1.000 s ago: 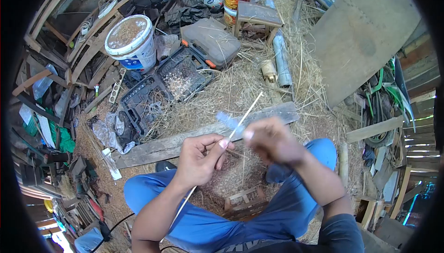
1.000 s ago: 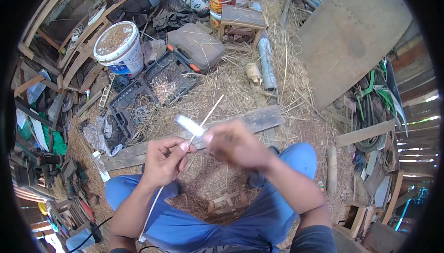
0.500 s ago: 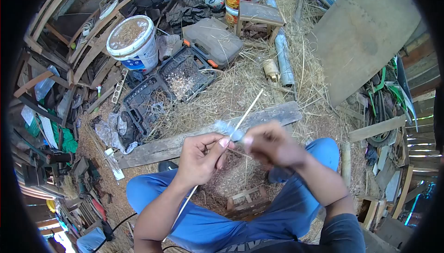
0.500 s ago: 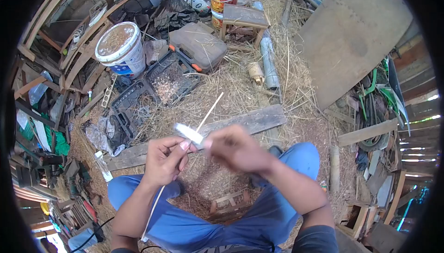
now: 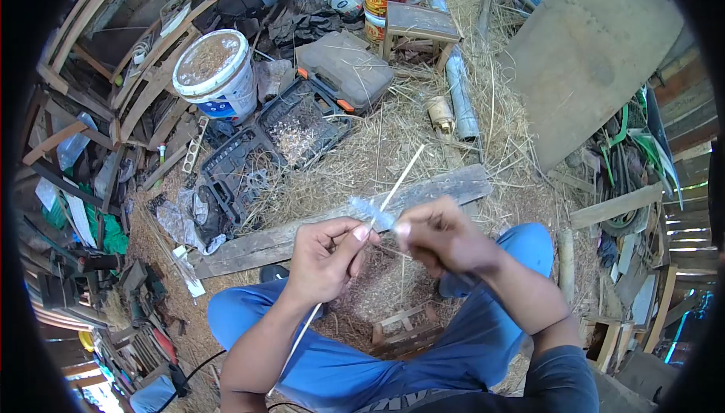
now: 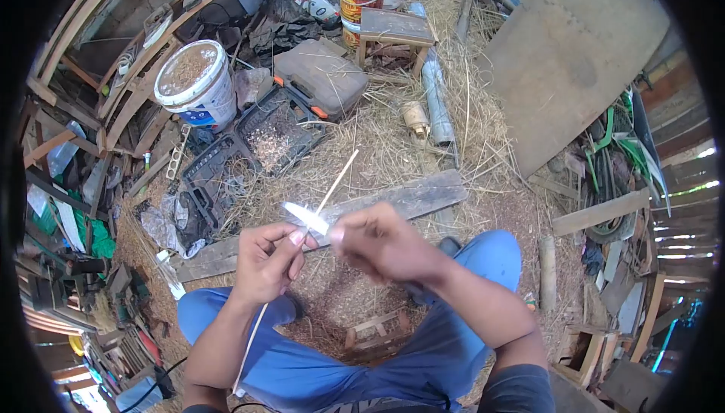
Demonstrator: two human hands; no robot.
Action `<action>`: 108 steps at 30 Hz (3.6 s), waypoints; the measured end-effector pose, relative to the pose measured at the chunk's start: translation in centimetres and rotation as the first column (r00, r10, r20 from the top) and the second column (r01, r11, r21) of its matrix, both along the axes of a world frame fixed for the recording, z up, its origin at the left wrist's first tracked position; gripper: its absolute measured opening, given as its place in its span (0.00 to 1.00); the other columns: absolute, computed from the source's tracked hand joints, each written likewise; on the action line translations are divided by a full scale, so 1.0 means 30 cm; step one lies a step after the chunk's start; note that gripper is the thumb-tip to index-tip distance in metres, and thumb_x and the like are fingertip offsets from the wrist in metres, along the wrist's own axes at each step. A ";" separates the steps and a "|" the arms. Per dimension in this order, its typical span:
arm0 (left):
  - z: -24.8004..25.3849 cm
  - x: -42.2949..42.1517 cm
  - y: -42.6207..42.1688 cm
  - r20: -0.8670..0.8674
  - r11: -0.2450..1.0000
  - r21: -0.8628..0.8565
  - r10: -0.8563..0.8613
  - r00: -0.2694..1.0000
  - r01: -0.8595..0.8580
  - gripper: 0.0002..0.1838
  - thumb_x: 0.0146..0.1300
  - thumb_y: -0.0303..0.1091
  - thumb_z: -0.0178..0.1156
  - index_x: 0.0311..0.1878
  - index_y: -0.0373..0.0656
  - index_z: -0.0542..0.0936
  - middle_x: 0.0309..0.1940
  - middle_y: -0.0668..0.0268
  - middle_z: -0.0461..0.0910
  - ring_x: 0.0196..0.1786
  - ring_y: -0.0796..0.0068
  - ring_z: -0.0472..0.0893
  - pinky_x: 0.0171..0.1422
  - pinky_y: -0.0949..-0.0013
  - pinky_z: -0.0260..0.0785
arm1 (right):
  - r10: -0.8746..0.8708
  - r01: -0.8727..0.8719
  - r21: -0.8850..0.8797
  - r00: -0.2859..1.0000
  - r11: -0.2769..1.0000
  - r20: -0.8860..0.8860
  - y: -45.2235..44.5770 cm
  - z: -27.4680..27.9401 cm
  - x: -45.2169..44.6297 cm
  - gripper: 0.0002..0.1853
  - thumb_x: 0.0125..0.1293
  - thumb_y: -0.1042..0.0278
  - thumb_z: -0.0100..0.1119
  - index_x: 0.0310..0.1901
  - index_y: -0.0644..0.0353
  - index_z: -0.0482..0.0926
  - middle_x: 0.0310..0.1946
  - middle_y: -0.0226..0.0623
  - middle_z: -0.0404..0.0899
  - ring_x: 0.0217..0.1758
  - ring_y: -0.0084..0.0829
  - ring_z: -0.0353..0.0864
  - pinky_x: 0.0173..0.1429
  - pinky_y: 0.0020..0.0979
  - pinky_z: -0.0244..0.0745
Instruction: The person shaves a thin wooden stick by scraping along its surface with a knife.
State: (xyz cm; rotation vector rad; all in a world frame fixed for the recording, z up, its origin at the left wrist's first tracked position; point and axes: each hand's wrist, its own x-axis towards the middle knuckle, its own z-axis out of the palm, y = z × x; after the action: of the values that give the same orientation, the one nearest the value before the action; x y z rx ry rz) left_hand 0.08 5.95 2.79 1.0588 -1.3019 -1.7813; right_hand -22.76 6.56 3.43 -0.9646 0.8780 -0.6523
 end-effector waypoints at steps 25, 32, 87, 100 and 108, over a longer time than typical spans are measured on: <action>-0.028 0.004 0.002 0.046 1.000 0.016 -0.006 0.999 0.005 0.14 0.78 0.35 0.57 0.44 0.32 0.84 0.15 0.71 0.73 0.17 0.87 0.68 0.21 0.77 0.55 | -0.269 0.268 -0.062 0.963 0.961 0.001 -0.071 -0.044 -0.083 0.15 0.79 0.63 0.53 0.34 0.61 0.80 0.14 0.25 0.68 0.13 0.17 0.66 0.16 0.23 0.59; -0.030 0.011 -0.025 0.011 1.000 -0.009 0.029 1.000 -0.029 0.16 0.79 0.35 0.52 0.41 0.33 0.82 0.12 0.67 0.72 0.09 0.85 0.63 0.13 0.78 0.51 | -0.573 0.559 -0.224 0.819 0.799 -0.001 -0.095 -0.051 -0.134 0.15 0.80 0.61 0.51 0.40 0.64 0.80 0.17 0.26 0.70 0.15 0.17 0.68 0.19 0.21 0.65; -0.104 -0.059 -0.059 0.112 0.986 -0.100 0.147 0.983 -0.136 0.14 0.76 0.28 0.57 0.60 0.35 0.84 0.19 0.75 0.75 0.22 0.89 0.71 0.25 0.78 0.60 | -0.562 -0.048 -0.902 0.768 0.429 -0.308 -0.046 -0.157 0.043 0.10 0.64 0.81 0.62 0.47 0.60 0.82 0.33 0.47 0.84 0.33 0.47 0.87 0.35 0.42 0.80; -0.092 -0.052 -0.053 0.150 0.981 -0.106 0.179 0.972 -0.164 0.14 0.75 0.27 0.59 0.60 0.35 0.84 0.19 0.77 0.75 0.21 0.90 0.68 0.25 0.78 0.58 | -0.554 -0.021 -0.904 0.784 0.427 -0.280 -0.067 -0.158 0.044 0.07 0.68 0.83 0.60 0.45 0.68 0.83 0.32 0.46 0.86 0.28 0.29 0.85 0.31 0.30 0.74; -0.083 -0.038 -0.029 0.183 0.983 -0.106 0.168 0.969 -0.150 0.14 0.75 0.28 0.59 0.59 0.36 0.84 0.19 0.78 0.73 0.21 0.90 0.67 0.24 0.77 0.57 | -0.594 0.017 -0.865 0.734 0.502 -0.330 -0.092 -0.134 0.013 0.06 0.68 0.82 0.60 0.44 0.68 0.83 0.33 0.47 0.86 0.28 0.31 0.85 0.30 0.32 0.75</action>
State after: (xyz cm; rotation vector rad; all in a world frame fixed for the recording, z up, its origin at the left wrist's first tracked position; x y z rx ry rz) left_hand -1.06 5.08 0.31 1.2704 -1.3571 -1.5167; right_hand -22.36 3.81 -0.61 -1.9874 1.3916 -1.1893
